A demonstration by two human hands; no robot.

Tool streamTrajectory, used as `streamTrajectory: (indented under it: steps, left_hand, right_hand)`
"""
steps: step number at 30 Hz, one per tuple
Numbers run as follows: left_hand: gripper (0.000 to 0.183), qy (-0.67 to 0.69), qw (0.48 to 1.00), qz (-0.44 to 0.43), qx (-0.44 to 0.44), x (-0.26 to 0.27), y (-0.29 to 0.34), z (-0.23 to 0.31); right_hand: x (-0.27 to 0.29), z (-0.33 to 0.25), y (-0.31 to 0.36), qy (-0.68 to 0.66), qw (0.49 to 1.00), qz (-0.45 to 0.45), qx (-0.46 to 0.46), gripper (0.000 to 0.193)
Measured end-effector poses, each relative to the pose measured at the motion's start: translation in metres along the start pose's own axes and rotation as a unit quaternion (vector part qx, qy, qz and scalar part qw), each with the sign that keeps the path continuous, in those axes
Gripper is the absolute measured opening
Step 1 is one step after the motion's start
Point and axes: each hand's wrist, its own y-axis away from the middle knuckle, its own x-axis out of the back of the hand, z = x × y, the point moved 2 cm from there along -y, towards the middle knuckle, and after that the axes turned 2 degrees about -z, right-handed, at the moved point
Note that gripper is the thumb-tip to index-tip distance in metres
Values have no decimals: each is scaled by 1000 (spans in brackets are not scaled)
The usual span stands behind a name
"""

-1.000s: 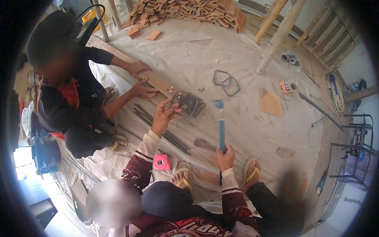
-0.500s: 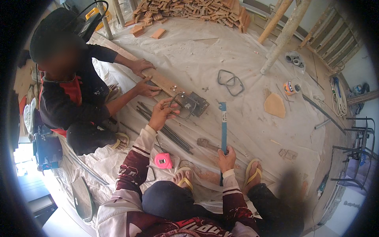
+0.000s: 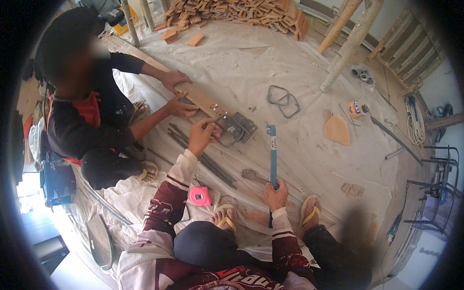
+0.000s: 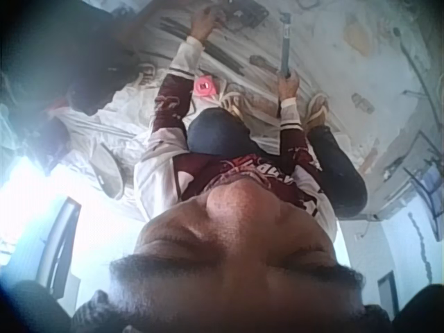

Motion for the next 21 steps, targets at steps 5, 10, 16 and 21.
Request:
streamTrajectory:
  steps: [5, 10, 16, 21]
  left_hand:
    - [24, -40, 997, 12, 68, -5, -8, -16]
    - [28, 168, 981, 46, 81, -8, -20, -58]
    - [32, 258, 949, 167, 77, -26, -22, -67]
    - [34, -10, 945, 326, -22, -37, -26, -59]
  right_hand:
    - [-1, -6, 2, 23, 999, 17, 41, 26]
    - [10, -40, 2, -20, 994, -33, 102, 24]
    - [43, -111, -29, 180, 955, -24, 235, 25]
    - [81, -141, -68, 337, 869, -51, 359, 26]
